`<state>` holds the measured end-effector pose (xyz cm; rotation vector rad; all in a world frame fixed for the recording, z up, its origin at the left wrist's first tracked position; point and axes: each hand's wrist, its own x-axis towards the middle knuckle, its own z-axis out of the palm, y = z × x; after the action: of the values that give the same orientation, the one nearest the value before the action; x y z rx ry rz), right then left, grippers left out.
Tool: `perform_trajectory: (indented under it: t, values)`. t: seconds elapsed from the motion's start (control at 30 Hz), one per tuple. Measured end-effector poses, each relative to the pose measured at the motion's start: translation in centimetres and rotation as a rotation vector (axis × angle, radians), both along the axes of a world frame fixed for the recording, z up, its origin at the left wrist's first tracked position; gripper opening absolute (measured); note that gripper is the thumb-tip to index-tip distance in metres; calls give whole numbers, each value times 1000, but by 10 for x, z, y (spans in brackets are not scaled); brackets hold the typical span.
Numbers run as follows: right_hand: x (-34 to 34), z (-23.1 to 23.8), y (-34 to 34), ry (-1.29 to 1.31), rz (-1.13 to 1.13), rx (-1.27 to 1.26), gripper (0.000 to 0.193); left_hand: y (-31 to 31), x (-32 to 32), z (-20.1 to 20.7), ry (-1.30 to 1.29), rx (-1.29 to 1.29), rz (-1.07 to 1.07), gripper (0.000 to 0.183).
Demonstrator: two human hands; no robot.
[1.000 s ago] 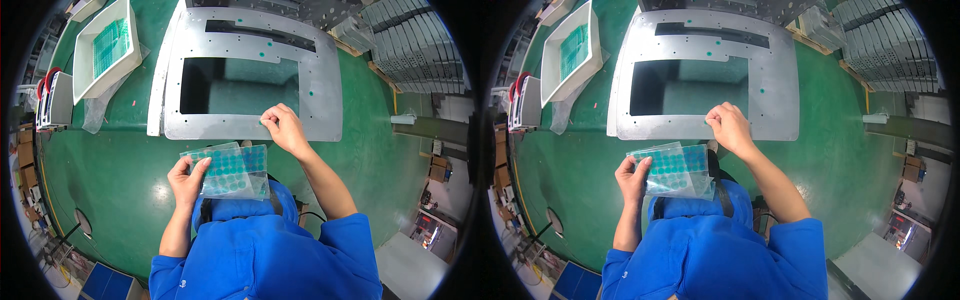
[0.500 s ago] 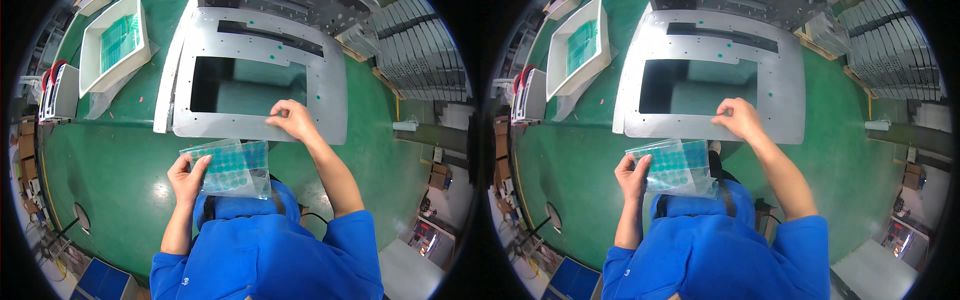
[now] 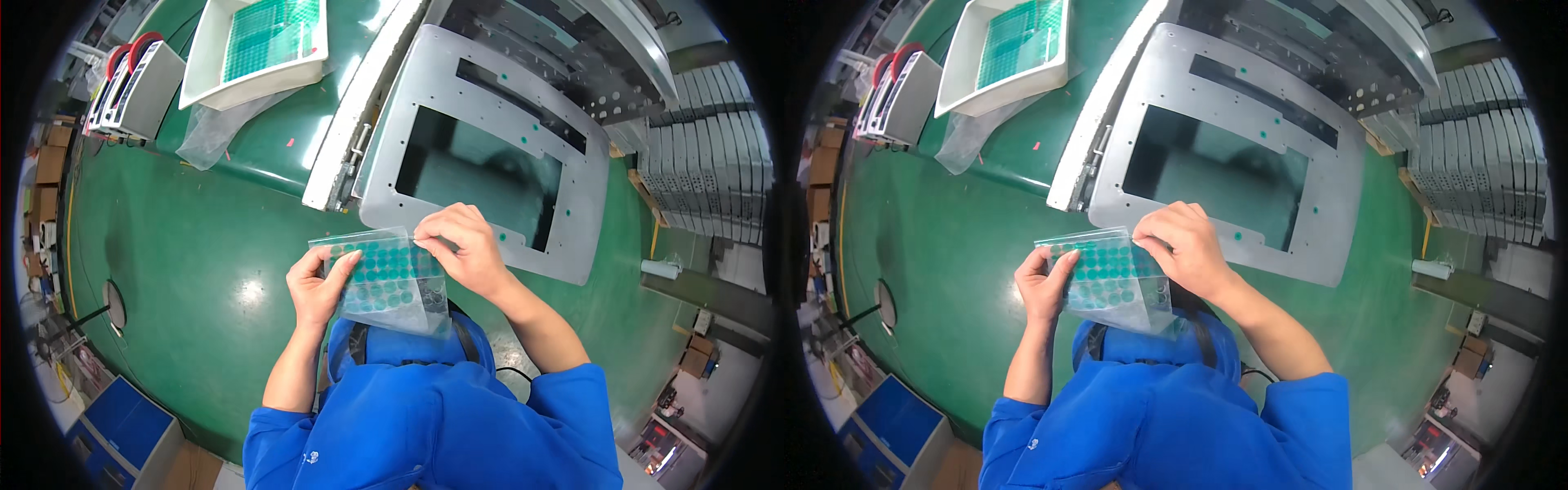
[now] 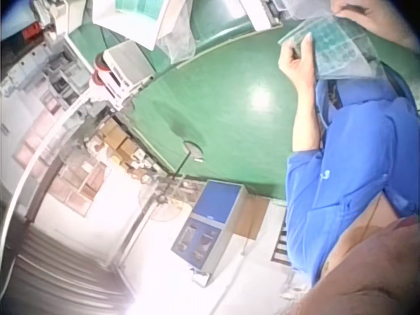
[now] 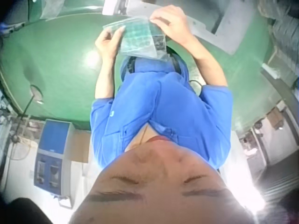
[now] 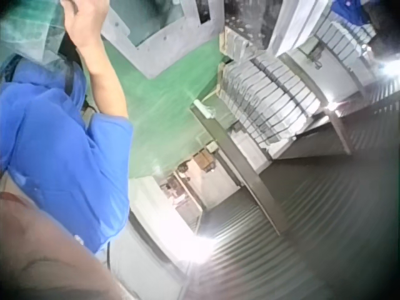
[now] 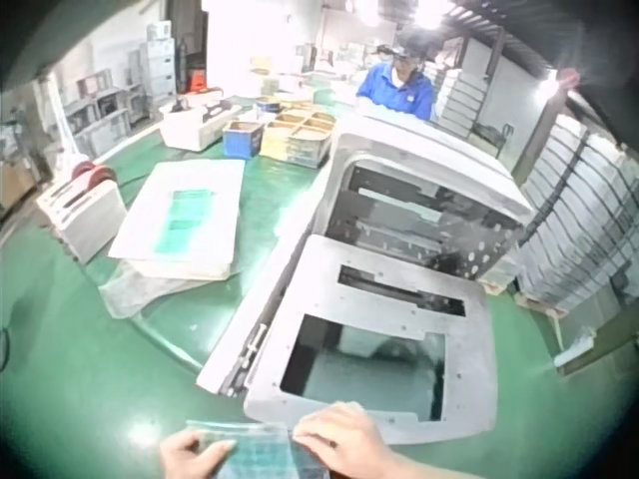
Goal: Placing small green circular stickers onto a metal fabrication frame.
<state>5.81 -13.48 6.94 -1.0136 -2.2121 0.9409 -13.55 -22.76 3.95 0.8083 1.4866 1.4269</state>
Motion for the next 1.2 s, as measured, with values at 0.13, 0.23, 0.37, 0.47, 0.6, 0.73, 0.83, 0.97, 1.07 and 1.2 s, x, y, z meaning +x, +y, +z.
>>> perform_trajectory:
  t: [0.13,0.23,0.37,0.47,0.6,0.73,0.83,0.97,1.07,1.2]
  values:
    - [-23,-8,6,-73,45,89,8,3,-15,-3,-46,-64,32,9]
    - [-33,-8,12,-34,59,-76,9,8,-25,-8,-65,-53,62,9]
    - [-39,-2,18,25,79,-260,11,10,-40,-13,-7,-5,33,9]
    - [-42,-6,18,56,60,-144,13,14,-44,-11,-17,15,30,9]
    - [-48,-12,17,36,17,112,10,19,-44,-11,-82,3,48,9]
    - [-52,-16,23,121,-114,-63,6,26,-44,-10,-92,-30,82,8]
    - [-49,-26,51,220,-344,-338,3,28,-48,-14,-122,-1,114,8]
    - [-48,-47,78,133,-433,-419,4,21,-50,-19,-197,-24,140,8]
    - [-50,-52,83,97,-417,-412,5,16,-51,-22,-202,-23,149,8]
    - [-51,-58,87,101,-413,-425,4,14,-51,-21,-190,-34,153,8]
